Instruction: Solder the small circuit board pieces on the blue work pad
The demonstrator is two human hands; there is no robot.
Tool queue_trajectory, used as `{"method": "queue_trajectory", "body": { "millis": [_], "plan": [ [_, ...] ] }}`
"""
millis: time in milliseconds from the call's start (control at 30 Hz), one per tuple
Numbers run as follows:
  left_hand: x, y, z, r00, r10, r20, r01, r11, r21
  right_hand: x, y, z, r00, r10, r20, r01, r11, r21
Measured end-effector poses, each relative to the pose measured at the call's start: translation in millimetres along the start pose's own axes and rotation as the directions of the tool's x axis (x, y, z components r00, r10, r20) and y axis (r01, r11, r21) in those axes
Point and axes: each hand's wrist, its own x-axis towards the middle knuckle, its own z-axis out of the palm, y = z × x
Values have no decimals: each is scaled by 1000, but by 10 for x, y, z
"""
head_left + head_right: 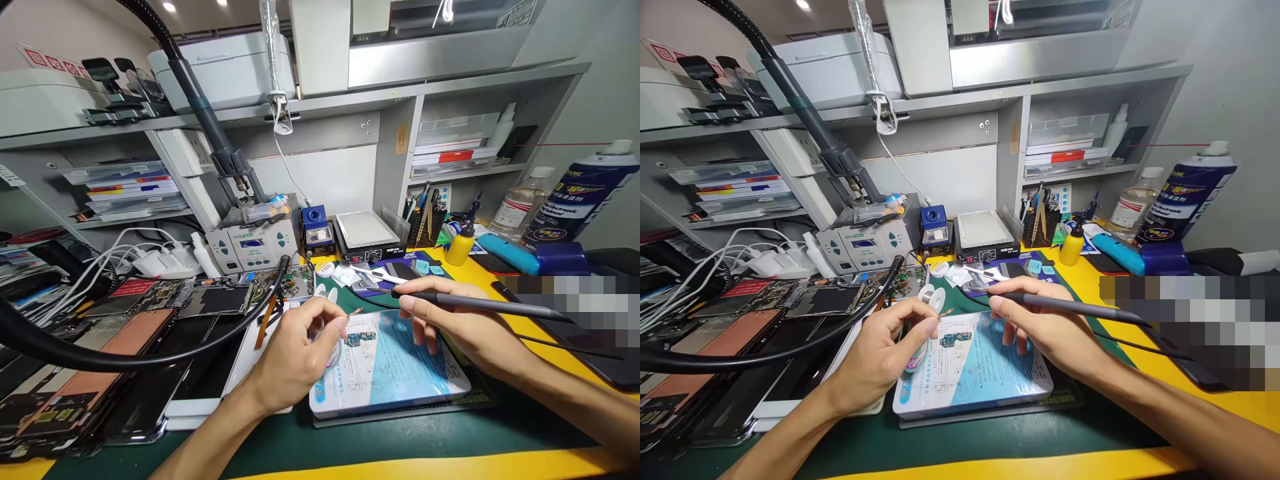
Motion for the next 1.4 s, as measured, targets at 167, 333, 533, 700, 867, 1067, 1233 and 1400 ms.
{"method": "queue_trajectory", "body": {
  "millis": [167, 333, 533, 700, 867, 1067, 1233, 1400],
  "plan": [
    [35, 44, -73, 998, -39, 53, 44, 994, -102, 2, 42, -5, 1000, -9, 8, 9, 1000, 19],
    [78, 270, -86, 993, -42, 112, 53, 994, -100, -31, 21, -2, 1000, -23, -7, 22, 999, -45],
    [166, 421, 36, 998, -5, 61, 2, 998, 57, -78, 55, -13, 998, -62, -9, 61, 995, -84],
    [194, 365, 159, 999, 44, 17, -46, 992, 120, -105, 85, -41, 996, -93, -11, 89, 979, -184],
    [157, 309, 237, 970, 239, -44, -227, 955, 191, -123, 47, -30, 981, -192, -4, 173, 897, -407],
    [135, 285, 297, 898, 436, -61, -404, 871, 280, -108, 70, 10, 945, -326, 6, 286, 819, -497],
    [120, 252, 307, 874, 484, -48, -449, 840, 303, -122, 80, 18, 937, -348, 20, 309, 805, -507],
    [97, 261, 314, 871, 491, -28, -457, 829, 324, -133, 35, 23, 936, -352, 29, 318, 807, -497]
  ]
}}
